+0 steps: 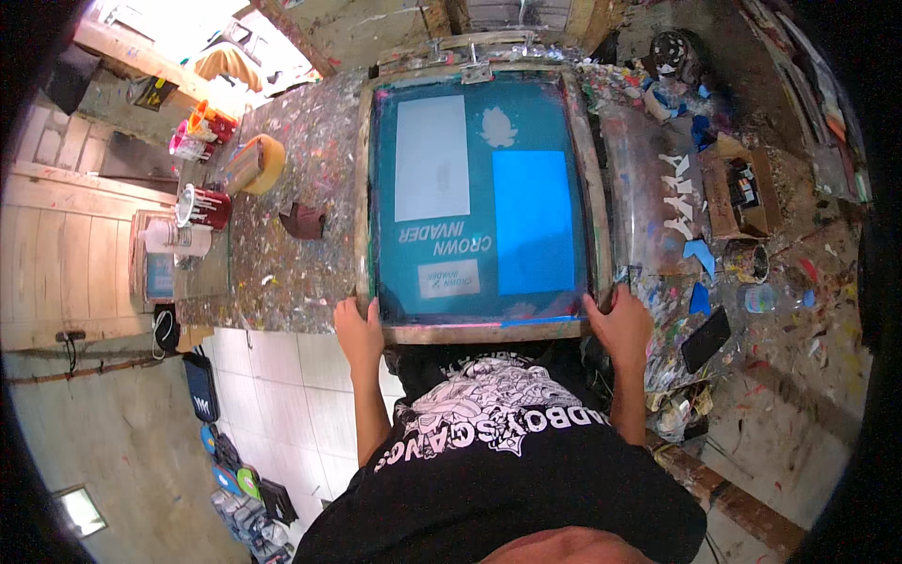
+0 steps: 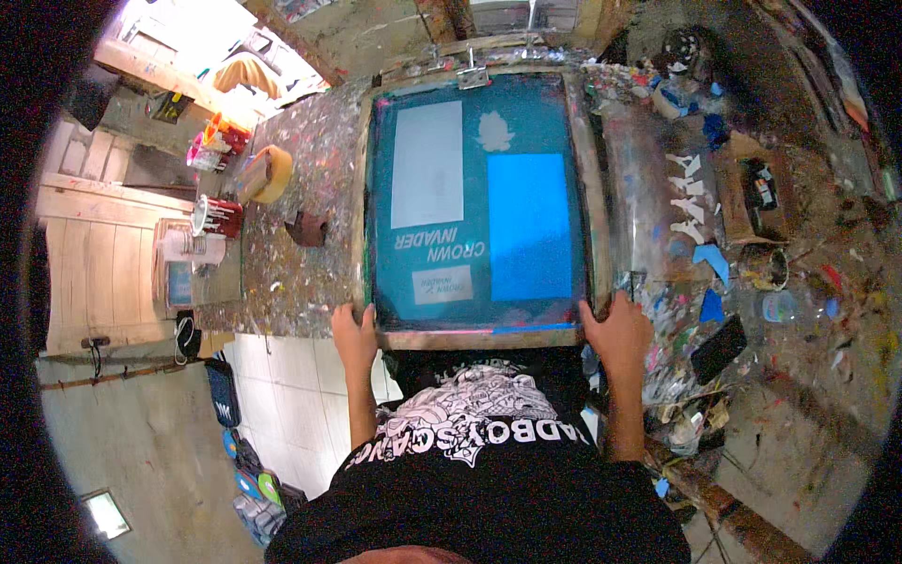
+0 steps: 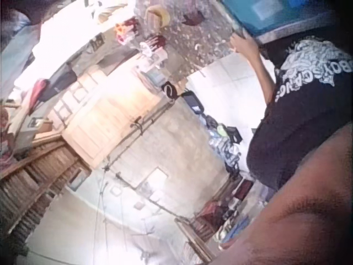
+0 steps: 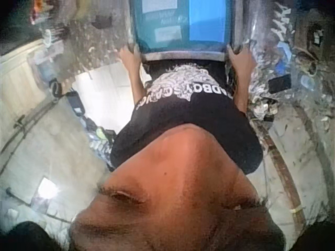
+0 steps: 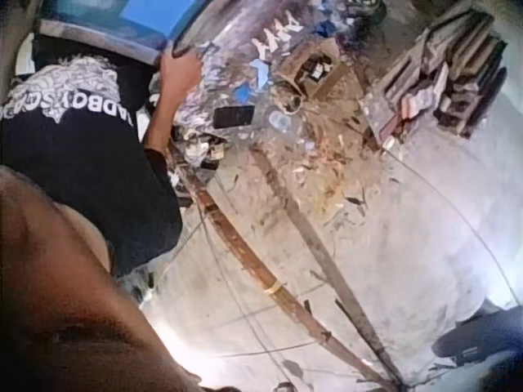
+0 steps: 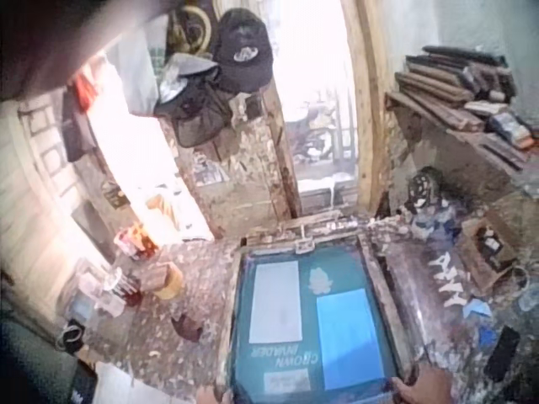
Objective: The person cleans a screen printing frame by applying liquid from a bottle onto a blue cloth and wiping the mesh surface.
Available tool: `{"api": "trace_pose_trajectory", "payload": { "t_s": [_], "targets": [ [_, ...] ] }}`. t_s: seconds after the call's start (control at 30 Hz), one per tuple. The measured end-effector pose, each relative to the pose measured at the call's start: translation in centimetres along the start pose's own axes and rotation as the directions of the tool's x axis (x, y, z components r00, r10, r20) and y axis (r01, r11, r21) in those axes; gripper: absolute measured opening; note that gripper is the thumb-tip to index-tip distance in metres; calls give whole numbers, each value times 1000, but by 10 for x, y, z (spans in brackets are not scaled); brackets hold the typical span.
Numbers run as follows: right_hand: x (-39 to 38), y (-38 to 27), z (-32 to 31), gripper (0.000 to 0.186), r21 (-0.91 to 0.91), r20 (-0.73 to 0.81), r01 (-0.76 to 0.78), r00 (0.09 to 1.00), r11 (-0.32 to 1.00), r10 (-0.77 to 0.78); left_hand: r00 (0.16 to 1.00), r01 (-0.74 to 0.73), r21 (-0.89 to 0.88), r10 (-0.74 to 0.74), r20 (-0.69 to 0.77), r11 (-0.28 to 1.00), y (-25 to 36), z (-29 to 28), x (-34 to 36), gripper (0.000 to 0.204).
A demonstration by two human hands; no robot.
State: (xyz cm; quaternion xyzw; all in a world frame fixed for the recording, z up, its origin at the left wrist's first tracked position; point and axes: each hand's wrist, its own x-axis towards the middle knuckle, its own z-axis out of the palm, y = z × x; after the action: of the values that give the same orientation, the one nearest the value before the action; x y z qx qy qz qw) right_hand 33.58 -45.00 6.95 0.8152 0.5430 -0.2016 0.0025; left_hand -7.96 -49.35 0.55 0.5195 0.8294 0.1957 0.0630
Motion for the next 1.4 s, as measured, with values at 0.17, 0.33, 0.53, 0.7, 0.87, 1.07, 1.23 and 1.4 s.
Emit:
{"api": "trace_pose_trajectory", "payload": {
  "t_s": [0.17, 0.33, 0.53, 0.7, 0.87, 1.07, 1.23, 1.4],
  "targets": [
    [11, 32, 16, 51, 3, -30, 132, 991, 991, -132, 991, -53, -37, 48, -124, 998, 7, -6, -2, 32],
    [9, 31, 9, 57, 156, 81, 115, 988, 981, -129, 994, -42, -49, 37, -100, 998, 13, -19, 1, 34],
    [3, 21, -7, 54, 188, 91, 126, 985, 974, -145, 995, -61, -17, 59, -76, 998, 11, -26, 1, 35],
    [3, 31, 4, 53, 195, 83, 121, 987, 973, -139, 992, -89, -8, 88, -89, 996, 6, -23, 4, 36],
    [11, 25, -9, 54, 117, 107, 160, 979, 980, -172, 995, -69, 39, 71, -64, 997, 3, -17, 1, 35],
    [22, 26, -5, 58, -43, 171, 213, 964, 976, -203, 994, -68, 30, 71, -81, 997, 6, -10, 0, 34],
    [26, 22, 9, 61, -145, 176, 240, 961, 960, -213, 985, -95, 28, 98, -145, 995, 4, 1, -3, 32],
    [27, 29, 10, 59, -128, 145, 277, 955, 952, -258, 986, -81, -53, 72, -149, 995, 7, -1, -3, 32]
  ]
}}
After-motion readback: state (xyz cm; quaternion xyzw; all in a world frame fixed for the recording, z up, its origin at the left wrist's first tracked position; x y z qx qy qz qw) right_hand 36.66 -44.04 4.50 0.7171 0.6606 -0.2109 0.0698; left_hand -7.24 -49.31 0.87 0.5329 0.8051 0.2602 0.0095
